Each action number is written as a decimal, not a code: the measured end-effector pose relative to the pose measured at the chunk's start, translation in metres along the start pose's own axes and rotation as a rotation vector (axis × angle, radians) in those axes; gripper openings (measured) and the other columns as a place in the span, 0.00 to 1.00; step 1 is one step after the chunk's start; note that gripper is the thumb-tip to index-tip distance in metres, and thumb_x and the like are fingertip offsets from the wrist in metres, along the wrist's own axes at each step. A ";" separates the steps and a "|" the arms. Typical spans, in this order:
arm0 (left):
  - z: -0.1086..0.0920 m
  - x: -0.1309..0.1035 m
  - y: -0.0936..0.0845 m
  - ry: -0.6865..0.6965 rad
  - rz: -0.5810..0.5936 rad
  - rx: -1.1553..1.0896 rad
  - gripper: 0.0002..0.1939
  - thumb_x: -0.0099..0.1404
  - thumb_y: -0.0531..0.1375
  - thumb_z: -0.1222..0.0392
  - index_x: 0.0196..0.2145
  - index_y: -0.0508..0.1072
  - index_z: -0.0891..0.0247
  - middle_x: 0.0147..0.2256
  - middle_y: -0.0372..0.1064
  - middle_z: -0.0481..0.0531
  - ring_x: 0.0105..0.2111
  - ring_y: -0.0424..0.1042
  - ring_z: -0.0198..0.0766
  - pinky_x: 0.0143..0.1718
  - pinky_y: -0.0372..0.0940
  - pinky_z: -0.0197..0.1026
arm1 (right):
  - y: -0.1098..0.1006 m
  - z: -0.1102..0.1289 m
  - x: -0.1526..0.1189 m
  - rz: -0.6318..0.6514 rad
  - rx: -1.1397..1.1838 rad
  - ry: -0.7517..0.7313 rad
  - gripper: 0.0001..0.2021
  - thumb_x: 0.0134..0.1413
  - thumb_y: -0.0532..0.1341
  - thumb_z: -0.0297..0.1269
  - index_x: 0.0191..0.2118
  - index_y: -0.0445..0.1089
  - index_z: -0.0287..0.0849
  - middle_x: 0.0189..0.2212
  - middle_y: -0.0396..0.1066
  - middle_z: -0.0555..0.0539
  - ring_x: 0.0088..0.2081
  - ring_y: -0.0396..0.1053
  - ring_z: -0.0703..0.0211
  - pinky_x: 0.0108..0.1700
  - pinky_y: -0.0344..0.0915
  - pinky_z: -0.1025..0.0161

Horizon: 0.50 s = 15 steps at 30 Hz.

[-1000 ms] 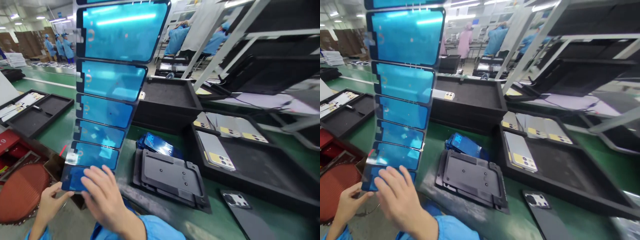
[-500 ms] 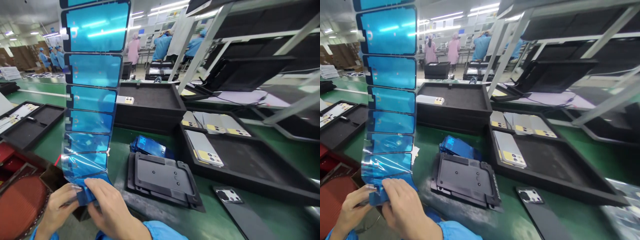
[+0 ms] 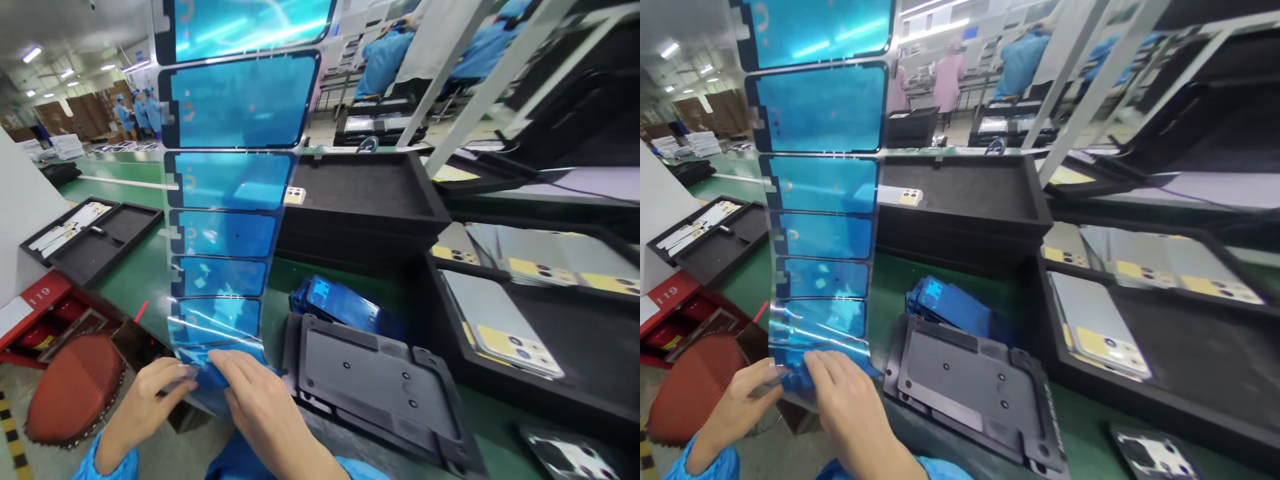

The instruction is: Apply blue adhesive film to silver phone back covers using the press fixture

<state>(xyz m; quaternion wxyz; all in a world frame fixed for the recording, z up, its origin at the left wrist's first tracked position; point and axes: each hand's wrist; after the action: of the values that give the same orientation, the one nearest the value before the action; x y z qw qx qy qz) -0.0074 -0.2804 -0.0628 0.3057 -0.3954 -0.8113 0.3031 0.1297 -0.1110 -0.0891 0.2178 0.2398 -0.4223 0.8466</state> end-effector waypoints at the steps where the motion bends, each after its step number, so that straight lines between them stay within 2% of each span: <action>1: 0.006 -0.002 0.000 -0.084 0.012 -0.006 0.13 0.67 0.62 0.48 0.40 0.84 0.56 0.36 0.83 0.54 0.34 0.82 0.43 0.37 0.77 0.39 | -0.004 -0.003 0.002 -0.006 0.001 0.018 0.28 0.47 0.49 0.14 0.52 0.73 0.35 0.43 0.81 0.38 0.42 0.81 0.48 0.42 0.81 0.54; 4: 0.029 -0.006 -0.004 -0.297 0.001 -0.015 0.18 0.63 0.64 0.46 0.47 0.81 0.57 0.35 0.83 0.51 0.34 0.82 0.46 0.42 0.77 0.43 | -0.023 -0.011 0.007 -0.076 0.062 0.065 0.29 0.48 0.48 0.14 0.51 0.74 0.40 0.41 0.82 0.40 0.41 0.81 0.51 0.41 0.81 0.57; 8: 0.058 -0.007 -0.018 -0.424 -0.050 0.004 0.28 0.59 0.65 0.40 0.52 0.77 0.59 0.34 0.83 0.52 0.36 0.82 0.46 0.43 0.76 0.45 | -0.055 -0.017 0.004 -0.316 0.243 0.142 0.26 0.56 0.53 0.17 0.54 0.73 0.46 0.43 0.82 0.46 0.44 0.81 0.55 0.47 0.79 0.61; 10: 0.065 -0.003 -0.022 -0.454 -0.110 -0.005 0.35 0.57 0.66 0.37 0.56 0.72 0.59 0.34 0.82 0.53 0.36 0.82 0.47 0.40 0.76 0.44 | -0.068 -0.021 -0.003 -0.517 0.249 0.321 0.19 0.60 0.59 0.23 0.52 0.75 0.49 0.42 0.82 0.48 0.41 0.82 0.55 0.45 0.80 0.61; 12: 0.063 0.005 -0.017 -0.431 -0.167 -0.011 0.41 0.54 0.67 0.34 0.60 0.69 0.58 0.36 0.82 0.54 0.38 0.82 0.48 0.40 0.77 0.46 | -0.076 -0.027 -0.013 -0.791 0.172 0.578 0.15 0.59 0.66 0.30 0.51 0.74 0.48 0.45 0.81 0.46 0.40 0.82 0.53 0.43 0.81 0.58; 14: 0.052 0.014 -0.004 -0.348 -0.157 -0.005 0.43 0.53 0.67 0.32 0.61 0.68 0.55 0.38 0.82 0.55 0.41 0.81 0.51 0.43 0.76 0.49 | -0.080 -0.036 -0.024 -1.009 0.101 0.773 0.24 0.56 0.69 0.36 0.58 0.69 0.46 0.54 0.75 0.41 0.47 0.80 0.49 0.49 0.79 0.51; 15: 0.043 0.018 0.005 -0.291 -0.125 0.007 0.43 0.53 0.67 0.32 0.61 0.69 0.54 0.39 0.82 0.56 0.43 0.80 0.52 0.46 0.75 0.51 | -0.081 -0.041 -0.029 -1.069 0.087 0.825 0.31 0.55 0.70 0.38 0.63 0.64 0.46 0.59 0.71 0.38 0.52 0.77 0.46 0.53 0.77 0.47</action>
<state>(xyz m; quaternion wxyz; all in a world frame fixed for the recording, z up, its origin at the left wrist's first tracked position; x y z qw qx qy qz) -0.0463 -0.2735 -0.0892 0.2045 -0.2951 -0.8690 0.3405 0.1896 -0.0380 -0.0785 0.7401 0.0813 -0.0934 0.6610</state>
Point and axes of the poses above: each hand's wrist, its own x-axis towards the middle knuckle, its own y-axis out of the palm, z = x × y
